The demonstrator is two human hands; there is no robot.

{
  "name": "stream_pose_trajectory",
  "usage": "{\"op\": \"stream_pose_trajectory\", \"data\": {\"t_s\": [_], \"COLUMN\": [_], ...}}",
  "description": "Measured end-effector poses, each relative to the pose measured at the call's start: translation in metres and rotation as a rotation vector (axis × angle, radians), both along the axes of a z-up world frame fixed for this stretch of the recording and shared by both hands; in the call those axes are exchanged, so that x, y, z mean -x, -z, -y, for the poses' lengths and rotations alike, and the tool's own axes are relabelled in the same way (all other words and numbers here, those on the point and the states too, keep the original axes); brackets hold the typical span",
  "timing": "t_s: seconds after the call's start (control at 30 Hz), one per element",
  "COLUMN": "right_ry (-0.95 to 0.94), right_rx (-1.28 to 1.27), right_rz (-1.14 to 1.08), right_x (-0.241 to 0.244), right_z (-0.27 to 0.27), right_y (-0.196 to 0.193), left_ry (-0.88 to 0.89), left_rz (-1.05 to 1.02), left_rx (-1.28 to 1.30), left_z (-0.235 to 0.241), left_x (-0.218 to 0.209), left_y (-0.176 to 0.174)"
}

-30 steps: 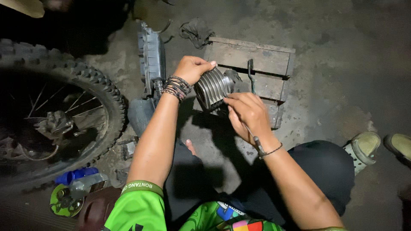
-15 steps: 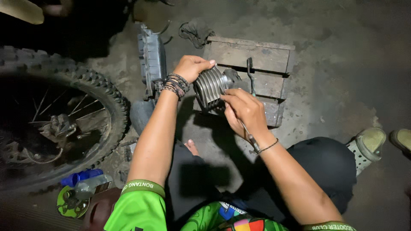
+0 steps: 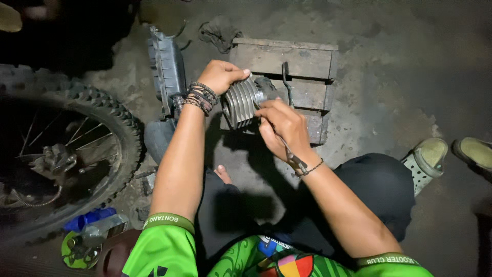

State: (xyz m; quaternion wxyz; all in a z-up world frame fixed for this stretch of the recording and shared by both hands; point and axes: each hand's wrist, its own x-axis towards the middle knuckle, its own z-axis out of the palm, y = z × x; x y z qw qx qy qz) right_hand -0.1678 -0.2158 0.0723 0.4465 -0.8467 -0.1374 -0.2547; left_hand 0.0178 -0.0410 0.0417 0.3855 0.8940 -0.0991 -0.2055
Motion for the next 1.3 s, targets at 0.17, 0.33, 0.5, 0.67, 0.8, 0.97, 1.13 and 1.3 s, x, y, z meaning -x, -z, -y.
{"op": "stream_pose_trajectory", "data": {"t_s": [0.17,0.33,0.5,0.67,0.8,0.97,1.13,1.3], "right_ry": [-0.021,0.022,0.014,-0.007,0.02,-0.003,0.036,-0.023], "right_rx": [-0.02,0.015,0.023,-0.019,-0.076,-0.067,-0.045,0.128], "right_rz": [-0.002,0.013,0.052,0.06,0.014,0.015,-0.009,-0.072], "right_x": [0.003,0.004,-0.001,-0.002,0.001,-0.002,0.0,0.004], "right_z": [-0.002,-0.003,-0.006,-0.006,-0.004,0.001,-0.007,-0.012], "right_y": [0.008,0.011,0.035,0.028,0.018,0.021,0.011,-0.011], "left_ry": [-0.027,-0.012,-0.075,-0.082,-0.065,-0.028,-0.005,0.001], "left_rz": [-0.005,0.027,-0.03,-0.029,-0.011,-0.009,-0.05,-0.066], "left_rx": [0.023,0.006,0.048,0.028,-0.026,-0.074,-0.009,0.047], "left_z": [-0.006,-0.005,-0.004,-0.013,-0.004,0.001,0.0,-0.002], "left_x": [-0.008,-0.004,-0.002,-0.017,-0.004,-0.004,-0.012,-0.013], "left_y": [0.021,0.018,0.009,0.036,0.006,0.004,0.014,0.017]}}
